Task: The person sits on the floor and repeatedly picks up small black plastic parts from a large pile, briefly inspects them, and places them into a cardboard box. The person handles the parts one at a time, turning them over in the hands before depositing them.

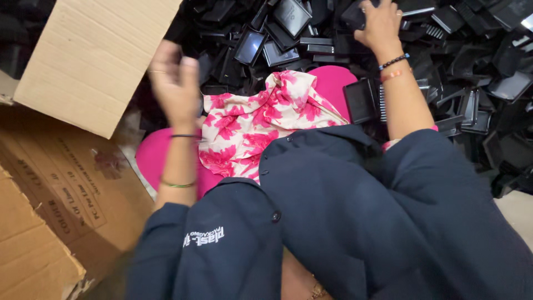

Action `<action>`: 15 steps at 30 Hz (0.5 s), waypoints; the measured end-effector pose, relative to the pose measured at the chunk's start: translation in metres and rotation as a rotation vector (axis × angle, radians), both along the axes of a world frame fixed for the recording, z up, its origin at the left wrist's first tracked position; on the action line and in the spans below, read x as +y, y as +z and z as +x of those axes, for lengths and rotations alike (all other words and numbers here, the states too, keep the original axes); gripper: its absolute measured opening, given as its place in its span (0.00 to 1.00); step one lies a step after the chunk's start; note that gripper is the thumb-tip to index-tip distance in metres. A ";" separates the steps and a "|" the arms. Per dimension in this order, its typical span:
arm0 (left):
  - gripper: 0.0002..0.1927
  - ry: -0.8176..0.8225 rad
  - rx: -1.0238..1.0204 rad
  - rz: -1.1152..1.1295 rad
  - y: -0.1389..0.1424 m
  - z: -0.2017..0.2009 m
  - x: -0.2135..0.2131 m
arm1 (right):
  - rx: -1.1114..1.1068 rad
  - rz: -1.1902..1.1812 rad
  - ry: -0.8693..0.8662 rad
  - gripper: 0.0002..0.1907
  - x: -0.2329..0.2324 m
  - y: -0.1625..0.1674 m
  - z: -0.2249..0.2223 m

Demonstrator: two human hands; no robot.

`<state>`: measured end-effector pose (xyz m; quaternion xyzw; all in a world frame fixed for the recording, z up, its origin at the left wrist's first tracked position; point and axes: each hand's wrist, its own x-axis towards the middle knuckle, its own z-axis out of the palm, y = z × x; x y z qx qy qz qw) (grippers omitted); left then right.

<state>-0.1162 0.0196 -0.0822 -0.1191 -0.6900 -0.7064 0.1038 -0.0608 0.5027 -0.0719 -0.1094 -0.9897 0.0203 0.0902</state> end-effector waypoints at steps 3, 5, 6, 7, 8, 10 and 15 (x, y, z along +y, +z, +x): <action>0.17 -0.127 -0.200 0.177 -0.048 0.024 0.048 | 0.152 -0.069 0.024 0.32 -0.017 0.004 0.011; 0.20 -0.207 -0.669 0.409 -0.073 0.033 0.070 | 0.336 -0.246 0.126 0.32 -0.058 0.013 0.019; 0.24 -0.298 -0.707 0.510 -0.081 0.036 0.078 | 0.425 -0.339 0.173 0.32 -0.084 0.016 0.023; 0.28 -0.392 -0.743 0.609 -0.088 0.037 0.083 | 0.435 -0.386 0.235 0.30 -0.114 0.015 0.025; 0.32 -0.402 -0.875 0.675 -0.092 0.037 0.085 | 0.446 -0.433 0.293 0.27 -0.144 0.012 0.027; 0.42 -0.424 -1.140 0.805 -0.094 0.034 0.084 | 0.500 -0.647 0.385 0.29 -0.201 -0.005 0.025; 0.58 -0.298 -0.858 1.057 -0.093 0.023 0.046 | 0.123 -1.356 0.288 0.29 -0.289 -0.052 0.012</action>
